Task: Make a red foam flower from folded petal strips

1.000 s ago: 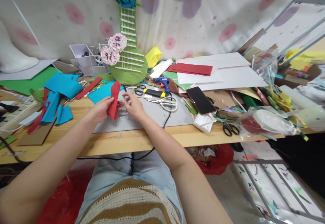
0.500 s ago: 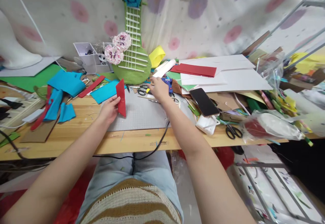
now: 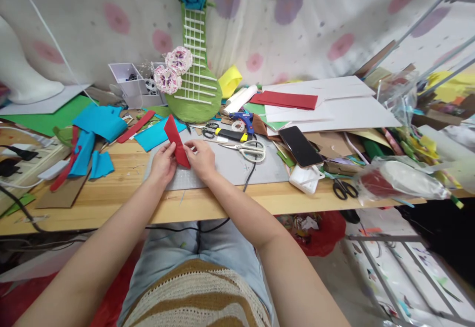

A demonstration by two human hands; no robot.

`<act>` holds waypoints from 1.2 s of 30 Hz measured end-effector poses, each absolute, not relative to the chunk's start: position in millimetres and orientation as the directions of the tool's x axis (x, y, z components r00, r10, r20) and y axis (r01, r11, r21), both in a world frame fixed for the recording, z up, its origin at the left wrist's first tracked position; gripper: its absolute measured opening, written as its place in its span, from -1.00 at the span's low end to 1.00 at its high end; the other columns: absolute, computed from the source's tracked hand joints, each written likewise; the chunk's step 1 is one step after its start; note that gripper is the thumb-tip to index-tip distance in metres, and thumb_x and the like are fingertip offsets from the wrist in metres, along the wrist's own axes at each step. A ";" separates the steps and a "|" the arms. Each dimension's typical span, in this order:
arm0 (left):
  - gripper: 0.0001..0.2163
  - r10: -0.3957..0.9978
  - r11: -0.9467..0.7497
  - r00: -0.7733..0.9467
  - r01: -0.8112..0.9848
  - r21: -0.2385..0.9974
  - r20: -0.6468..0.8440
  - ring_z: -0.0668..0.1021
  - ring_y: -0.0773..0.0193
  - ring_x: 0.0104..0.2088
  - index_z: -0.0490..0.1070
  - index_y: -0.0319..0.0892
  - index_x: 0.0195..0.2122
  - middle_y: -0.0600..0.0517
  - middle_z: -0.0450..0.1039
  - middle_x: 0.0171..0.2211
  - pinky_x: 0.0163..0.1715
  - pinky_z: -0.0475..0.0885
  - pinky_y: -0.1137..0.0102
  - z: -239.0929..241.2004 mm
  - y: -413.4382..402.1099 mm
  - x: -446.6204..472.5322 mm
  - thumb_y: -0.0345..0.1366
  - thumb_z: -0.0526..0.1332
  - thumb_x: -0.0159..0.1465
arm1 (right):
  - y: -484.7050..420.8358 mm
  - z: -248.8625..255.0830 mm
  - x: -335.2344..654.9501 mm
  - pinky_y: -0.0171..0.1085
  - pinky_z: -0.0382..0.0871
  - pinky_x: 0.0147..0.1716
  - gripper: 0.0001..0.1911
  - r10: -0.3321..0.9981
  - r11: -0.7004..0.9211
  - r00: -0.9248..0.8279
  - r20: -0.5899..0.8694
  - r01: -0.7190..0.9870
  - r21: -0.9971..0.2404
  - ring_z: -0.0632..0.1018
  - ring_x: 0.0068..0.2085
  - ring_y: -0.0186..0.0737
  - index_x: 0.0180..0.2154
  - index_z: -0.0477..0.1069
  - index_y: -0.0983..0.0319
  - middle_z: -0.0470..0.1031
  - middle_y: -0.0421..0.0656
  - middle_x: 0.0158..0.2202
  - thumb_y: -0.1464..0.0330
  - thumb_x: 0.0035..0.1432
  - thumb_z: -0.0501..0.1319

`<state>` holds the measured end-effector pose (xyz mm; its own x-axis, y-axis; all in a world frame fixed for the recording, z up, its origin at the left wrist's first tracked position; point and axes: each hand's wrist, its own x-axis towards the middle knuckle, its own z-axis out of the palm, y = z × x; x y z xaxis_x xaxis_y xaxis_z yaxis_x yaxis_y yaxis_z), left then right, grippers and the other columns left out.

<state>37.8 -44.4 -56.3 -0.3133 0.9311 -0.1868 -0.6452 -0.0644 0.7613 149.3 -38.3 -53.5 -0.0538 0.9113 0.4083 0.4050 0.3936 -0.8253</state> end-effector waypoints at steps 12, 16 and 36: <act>-0.72 0.930 -0.072 -0.321 -0.639 0.766 -0.181 0.52 0.40 -0.46 0.42 -0.24 -0.45 0.07 0.52 -0.48 -0.37 0.38 0.47 -58.4 -44.3 37.5 -0.32 0.45 -0.16 | -29.0 -58.5 139.8 -0.31 0.31 -0.30 -0.89 0.921 0.363 0.017 0.389 0.322 -0.874 0.43 -0.37 -0.32 -0.38 0.52 0.18 0.51 -0.21 -0.35 0.32 0.07 0.23; -0.70 0.935 -0.074 -0.311 -0.645 0.761 -0.172 0.51 0.40 -0.45 0.43 -0.24 -0.45 0.07 0.52 -0.47 -0.35 0.38 0.47 -60.3 -44.1 36.6 -0.32 0.46 -0.19 | -23.8 -58.7 139.5 -0.31 0.31 -0.31 -0.90 0.940 0.326 0.008 0.340 0.268 -0.907 0.42 -0.38 -0.33 -0.41 0.53 0.16 0.52 -0.22 -0.37 0.32 0.04 0.24; -0.67 0.975 0.001 -0.189 -0.513 0.858 -0.114 0.49 0.38 -0.53 0.43 -0.26 -0.53 0.07 0.49 -0.54 -0.41 0.37 0.45 -61.2 -38.5 29.5 -0.22 0.49 -0.25 | -17.7 -49.3 153.6 -0.38 0.28 -0.39 -0.84 0.951 0.210 -0.262 0.166 0.147 -0.967 0.39 -0.45 -0.41 -0.48 0.38 0.25 0.42 -0.27 -0.50 0.28 0.00 0.23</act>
